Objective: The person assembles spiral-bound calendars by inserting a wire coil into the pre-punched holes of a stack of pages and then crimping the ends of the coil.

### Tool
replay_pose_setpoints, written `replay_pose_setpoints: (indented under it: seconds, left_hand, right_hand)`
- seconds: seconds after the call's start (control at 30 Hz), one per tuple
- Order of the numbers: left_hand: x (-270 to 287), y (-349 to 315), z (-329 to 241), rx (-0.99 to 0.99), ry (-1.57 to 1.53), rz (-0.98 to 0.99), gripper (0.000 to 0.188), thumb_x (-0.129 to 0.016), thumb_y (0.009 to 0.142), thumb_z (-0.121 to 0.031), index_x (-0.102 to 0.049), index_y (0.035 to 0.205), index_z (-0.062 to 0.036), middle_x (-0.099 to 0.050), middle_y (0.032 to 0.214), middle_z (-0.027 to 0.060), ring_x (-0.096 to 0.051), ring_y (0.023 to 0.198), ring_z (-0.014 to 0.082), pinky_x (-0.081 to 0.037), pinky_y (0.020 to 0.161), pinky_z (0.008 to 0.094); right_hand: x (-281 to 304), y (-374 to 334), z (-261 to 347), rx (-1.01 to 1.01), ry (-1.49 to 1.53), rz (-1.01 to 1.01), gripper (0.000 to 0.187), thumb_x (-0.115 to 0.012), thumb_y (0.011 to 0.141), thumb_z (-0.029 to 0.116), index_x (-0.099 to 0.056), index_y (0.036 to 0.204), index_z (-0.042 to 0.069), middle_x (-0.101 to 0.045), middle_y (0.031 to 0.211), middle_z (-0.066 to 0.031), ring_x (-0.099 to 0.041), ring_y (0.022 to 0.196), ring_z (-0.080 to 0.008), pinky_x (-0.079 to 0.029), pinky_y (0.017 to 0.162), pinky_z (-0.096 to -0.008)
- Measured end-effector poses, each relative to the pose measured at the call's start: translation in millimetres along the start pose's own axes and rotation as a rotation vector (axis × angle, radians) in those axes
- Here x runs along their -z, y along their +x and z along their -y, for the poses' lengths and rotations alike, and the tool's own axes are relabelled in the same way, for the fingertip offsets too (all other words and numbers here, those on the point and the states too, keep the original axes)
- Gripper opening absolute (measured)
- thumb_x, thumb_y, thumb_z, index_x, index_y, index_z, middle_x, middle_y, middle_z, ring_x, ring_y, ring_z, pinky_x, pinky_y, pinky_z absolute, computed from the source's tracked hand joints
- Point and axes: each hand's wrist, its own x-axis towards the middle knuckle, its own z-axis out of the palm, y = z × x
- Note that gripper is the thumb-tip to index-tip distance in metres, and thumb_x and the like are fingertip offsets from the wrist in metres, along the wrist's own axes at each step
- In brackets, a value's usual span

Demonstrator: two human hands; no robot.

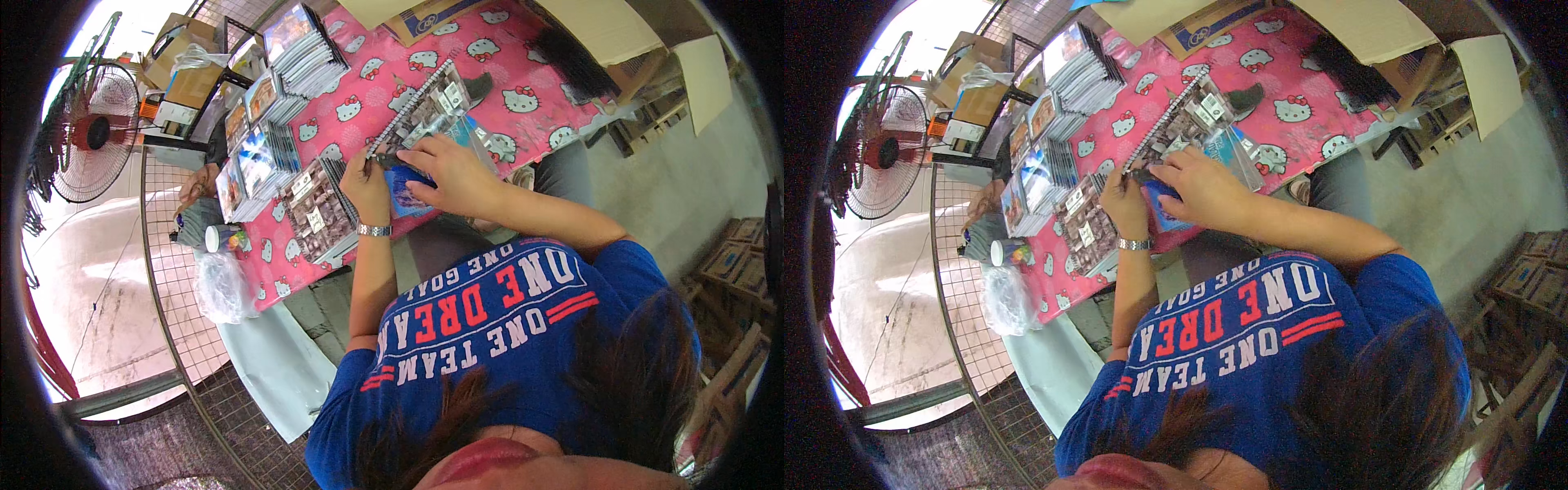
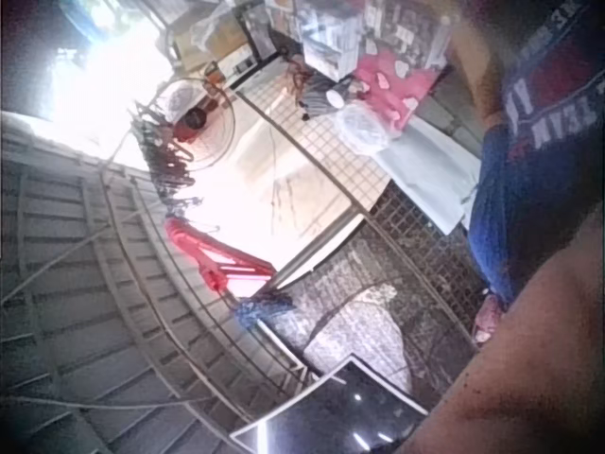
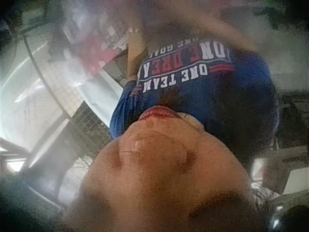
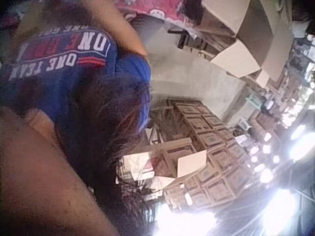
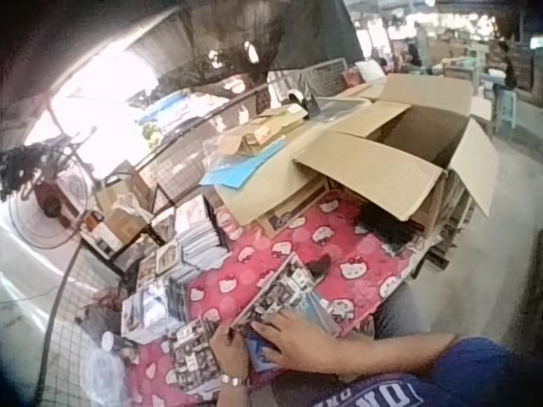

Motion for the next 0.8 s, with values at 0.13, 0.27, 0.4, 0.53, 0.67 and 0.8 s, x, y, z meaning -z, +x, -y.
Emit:
replay_pose_setpoints:
  seconds: [0.13, 0.27, 0.4, 0.53, 0.67, 0.8]
  left_hand:
    - [-1, -4, -19, -0.059, 0.094, 0.005, 0.023, -0.067, 0.077, 0.005, -0.070, 0.100, 0.0023, -0.067, 0.079, 0.0094, -0.058, 0.066, 0.0127, -0.048, 0.064, 0.0260]
    - [-1, -4, -9, 0.021, 0.011, 0.013, 0.024, -0.065, 0.077, 0.007, -0.069, 0.101, 0.0028, -0.067, 0.079, 0.0096, -0.059, 0.068, 0.0130, -0.048, 0.065, 0.0265]
    - [-3, -5, -11, -0.011, -0.029, 0.005, 0.026, -0.066, 0.077, 0.006, -0.070, 0.102, 0.0024, -0.067, 0.080, 0.0095, -0.059, 0.068, 0.0137, -0.048, 0.065, 0.0264]
    - [1, -7, -28, -0.053, 0.038, -0.003, 0.024, -0.068, 0.076, 0.004, -0.070, 0.100, 0.0011, -0.067, 0.081, 0.0097, -0.060, 0.068, 0.0169, -0.049, 0.067, 0.0276]
    - [35, 25, -76, -0.217, 0.250, 0.032, 0.022, -0.068, 0.075, 0.002, -0.069, 0.097, -0.0024, -0.067, 0.084, 0.0102, -0.063, 0.072, 0.0202, -0.049, 0.067, 0.0294]
    - [99, 75, -129, -0.590, 0.478, -0.015, 0.016, -0.063, 0.074, -0.004, -0.067, 0.090, -0.0058, -0.065, 0.084, 0.0114, -0.060, 0.077, 0.0284, -0.046, 0.070, 0.0398]
  right_hand:
    - [-4, -9, -4, -0.011, 0.119, -0.088, 0.052, -0.071, 0.076, 0.023, -0.059, 0.121, 0.000, -0.057, 0.112, -0.0182, -0.052, 0.106, -0.0358, -0.044, 0.093, -0.0459]
    - [0, -4, -3, 0.116, -0.001, -0.189, 0.050, -0.070, 0.077, 0.022, -0.059, 0.121, 0.001, -0.058, 0.109, -0.0186, -0.053, 0.103, -0.0370, -0.044, 0.093, -0.0450]
    - [-5, -4, -6, 0.079, -0.030, -0.113, 0.049, -0.071, 0.078, 0.023, -0.060, 0.121, 0.002, -0.059, 0.105, -0.0171, -0.055, 0.101, -0.0341, -0.045, 0.091, -0.0427]
    - [-6, 8, -22, -0.481, 0.981, 0.340, 0.046, -0.071, 0.083, 0.024, -0.060, 0.123, 0.004, -0.062, 0.106, -0.0123, -0.059, 0.101, -0.0225, -0.046, 0.087, -0.0370]
    - [13, -2, -5, -0.188, 0.801, 0.108, 0.043, -0.070, 0.086, 0.019, -0.059, 0.125, 0.005, -0.063, 0.111, -0.0090, -0.058, 0.100, -0.0153, -0.047, 0.086, -0.0324]
    - [49, -19, -31, -0.006, 0.609, -0.174, 0.046, -0.073, 0.083, 0.018, -0.059, 0.125, 0.007, -0.063, 0.112, -0.0091, -0.058, 0.103, -0.0174, -0.046, 0.090, -0.0324]
